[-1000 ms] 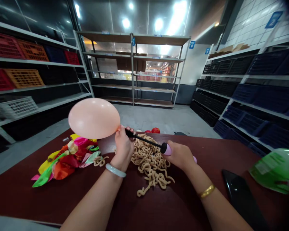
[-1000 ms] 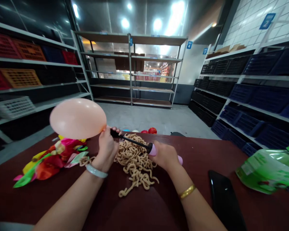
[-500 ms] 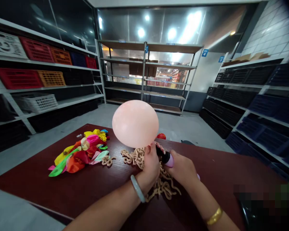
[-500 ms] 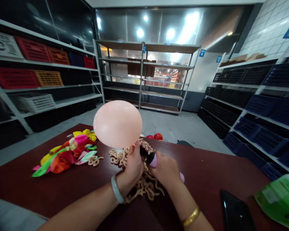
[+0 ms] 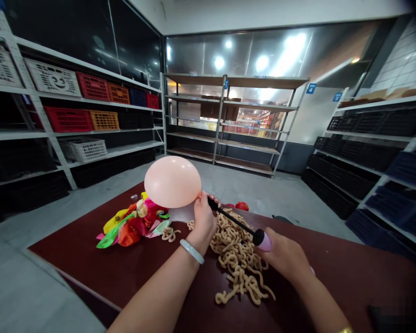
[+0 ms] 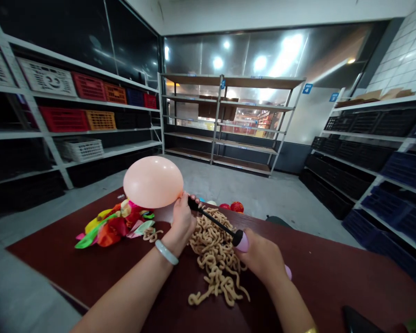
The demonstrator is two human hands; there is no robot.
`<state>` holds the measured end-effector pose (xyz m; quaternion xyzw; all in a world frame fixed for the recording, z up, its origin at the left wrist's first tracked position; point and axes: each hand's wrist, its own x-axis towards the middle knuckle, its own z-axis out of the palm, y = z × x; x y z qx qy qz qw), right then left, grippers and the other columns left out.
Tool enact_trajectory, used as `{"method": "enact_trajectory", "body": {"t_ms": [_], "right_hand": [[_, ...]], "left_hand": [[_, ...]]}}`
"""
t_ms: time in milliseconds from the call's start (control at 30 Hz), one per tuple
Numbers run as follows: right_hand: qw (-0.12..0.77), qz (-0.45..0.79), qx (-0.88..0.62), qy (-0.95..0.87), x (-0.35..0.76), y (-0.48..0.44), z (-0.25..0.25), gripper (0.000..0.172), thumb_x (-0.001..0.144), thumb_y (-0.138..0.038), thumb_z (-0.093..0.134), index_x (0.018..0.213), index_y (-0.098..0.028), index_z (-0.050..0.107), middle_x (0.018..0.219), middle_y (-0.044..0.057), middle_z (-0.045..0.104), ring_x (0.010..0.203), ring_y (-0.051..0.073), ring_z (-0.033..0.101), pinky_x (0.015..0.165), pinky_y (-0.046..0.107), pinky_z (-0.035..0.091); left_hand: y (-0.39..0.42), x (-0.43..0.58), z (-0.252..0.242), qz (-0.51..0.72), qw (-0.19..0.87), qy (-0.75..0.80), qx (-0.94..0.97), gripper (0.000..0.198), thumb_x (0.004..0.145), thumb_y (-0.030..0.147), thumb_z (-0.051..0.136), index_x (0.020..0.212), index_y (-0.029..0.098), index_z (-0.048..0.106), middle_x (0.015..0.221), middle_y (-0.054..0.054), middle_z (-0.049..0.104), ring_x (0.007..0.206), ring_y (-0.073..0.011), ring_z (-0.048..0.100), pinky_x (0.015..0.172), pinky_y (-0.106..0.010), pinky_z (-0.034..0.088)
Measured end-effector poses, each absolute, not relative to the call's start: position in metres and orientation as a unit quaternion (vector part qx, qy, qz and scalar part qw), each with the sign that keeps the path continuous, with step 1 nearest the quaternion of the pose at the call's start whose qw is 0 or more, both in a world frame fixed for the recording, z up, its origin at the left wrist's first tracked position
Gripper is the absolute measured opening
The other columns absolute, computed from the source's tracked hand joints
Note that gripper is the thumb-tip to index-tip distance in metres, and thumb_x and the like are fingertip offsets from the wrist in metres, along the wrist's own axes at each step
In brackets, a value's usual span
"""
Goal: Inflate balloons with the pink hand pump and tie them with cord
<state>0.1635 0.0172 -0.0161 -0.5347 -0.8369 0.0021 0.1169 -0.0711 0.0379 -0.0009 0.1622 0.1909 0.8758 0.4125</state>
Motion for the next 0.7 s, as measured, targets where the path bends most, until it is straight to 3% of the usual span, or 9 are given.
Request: {"method": "enact_trajectory", "body": {"t_ms": [300,400,500,700], "right_hand": [[0.121,-0.006,-0.534,-0.837,0.149,0.003,-0.01,0.035,0.081,-0.054,0.058,0.094,-0.022,0.056,0.087,0.007,0.07,0.082,0.026,0.068,0.063,0.03,0.036],[0.138,0.014,-0.528,-0.838,0.144,-0.002,-0.009,0.047,0.081,-0.054,0.06,0.115,-0.021,0.054,0.099,0.009,0.07,0.09,0.027,0.067,0.07,0.031,0.041],[0.162,0.012,-0.485,-0.859,0.144,-0.004,-0.01,0.061,0.084,-0.047,0.059,0.137,-0.023,0.04,0.121,0.011,0.063,0.102,0.026,0.064,0.079,0.033,0.045],[0.15,-0.002,-0.441,-0.885,0.144,-0.006,-0.008,0.057,0.091,-0.042,0.05,0.144,-0.029,0.034,0.124,0.009,0.059,0.1,0.023,0.063,0.082,0.035,0.047]], "left_hand": [[0.014,-0.004,-0.01,0.837,0.476,0.191,0.19,0.027,0.08,0.032,0.069,0.078,0.02,0.045,0.065,0.004,0.051,0.056,-0.0092,0.053,0.057,-0.023,0.044],[0.006,0.015,-0.014,0.815,0.506,0.21,0.19,0.024,0.082,0.033,0.066,0.077,0.019,0.047,0.065,0.003,0.052,0.056,-0.0096,0.053,0.059,-0.024,0.046],[0.005,0.019,-0.016,0.811,0.513,0.213,0.187,0.023,0.082,0.033,0.065,0.074,0.018,0.048,0.064,0.003,0.052,0.056,-0.0104,0.053,0.06,-0.025,0.046],[0.009,0.008,-0.015,0.82,0.493,0.217,0.191,0.019,0.078,0.028,0.066,0.071,0.017,0.053,0.063,0.002,0.055,0.059,-0.0109,0.055,0.065,-0.027,0.048]]}}
